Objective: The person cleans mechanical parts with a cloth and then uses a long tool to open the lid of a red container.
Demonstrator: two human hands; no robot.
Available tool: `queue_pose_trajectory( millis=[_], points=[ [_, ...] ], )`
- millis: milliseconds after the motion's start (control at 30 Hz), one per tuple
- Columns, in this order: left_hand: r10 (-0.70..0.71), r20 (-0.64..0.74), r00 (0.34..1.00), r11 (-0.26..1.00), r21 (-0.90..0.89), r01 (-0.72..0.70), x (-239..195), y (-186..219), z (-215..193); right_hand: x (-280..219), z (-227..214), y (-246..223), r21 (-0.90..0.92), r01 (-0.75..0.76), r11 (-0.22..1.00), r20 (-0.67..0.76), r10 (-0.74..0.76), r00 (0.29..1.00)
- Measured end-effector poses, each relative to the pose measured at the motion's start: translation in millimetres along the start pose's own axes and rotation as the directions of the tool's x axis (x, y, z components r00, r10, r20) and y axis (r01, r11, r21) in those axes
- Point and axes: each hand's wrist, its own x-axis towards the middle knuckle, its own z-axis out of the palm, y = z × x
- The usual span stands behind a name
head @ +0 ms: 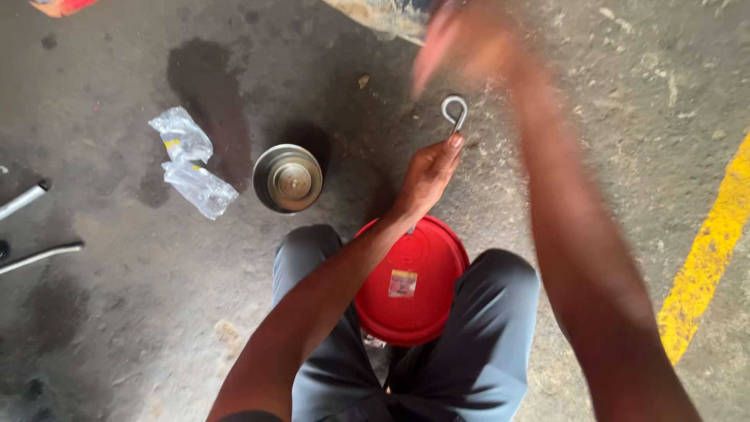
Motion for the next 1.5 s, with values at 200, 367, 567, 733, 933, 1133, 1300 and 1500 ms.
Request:
queue_pose_trajectory(
  millis=[200,367,567,733,933,1133,1300,1500],
  points=[
    [0.046,-0.179,0.983,0.960,0.279,0.006,-5.3,23.3,7.4,9.5,-42.2,-11.0,0.383,-0.035,0.923,0.044,0.019,0.999],
    [-0.036,0.000,0.999,0.995,0.096,0.036,-8.3,11.5,17.8,-17.3,-37.5,-20.9,-0.261,-0.123,0.957,-0.027,0.120,0.992],
    [-0.037,-0.028,0.999,0.997,0.067,0.038,-9.4,-13.0,-3.0,-11.0,2.2,9.2,0.340,-0.175,0.924,-0.196,0.252,0.948],
    [-0.076,-0.102,0.992,0.997,0.014,0.078,21.0,-36.4,-27.3,-9.0,40.3,65.7,0.490,0.041,0.871,-0.449,0.211,0.868],
    [-0.254,-0.103,0.962,0.946,0.182,0.269,21.3,-49.6,-53.3,11.6,59.6,135.5,0.766,0.038,0.642,-0.423,0.458,0.782],
    [-0.111,-0.304,0.946,0.809,0.526,0.264,27.5,-62.9,-55.5,37.4,63.4,164.4,0.794,-0.066,0.604,-0.317,0.505,0.803],
    [0.101,-0.320,0.942,0.710,0.687,0.157,26.2,-63.5,-52.0,33.0,65.8,152.3,0.740,0.006,0.673,-0.398,0.431,0.810],
    [0.154,-0.271,0.950,0.650,0.752,0.109,9.5,-75.3,-54.2,19.9,77.2,165.6,0.710,0.072,0.701,-0.479,0.405,0.778]
  ],
)
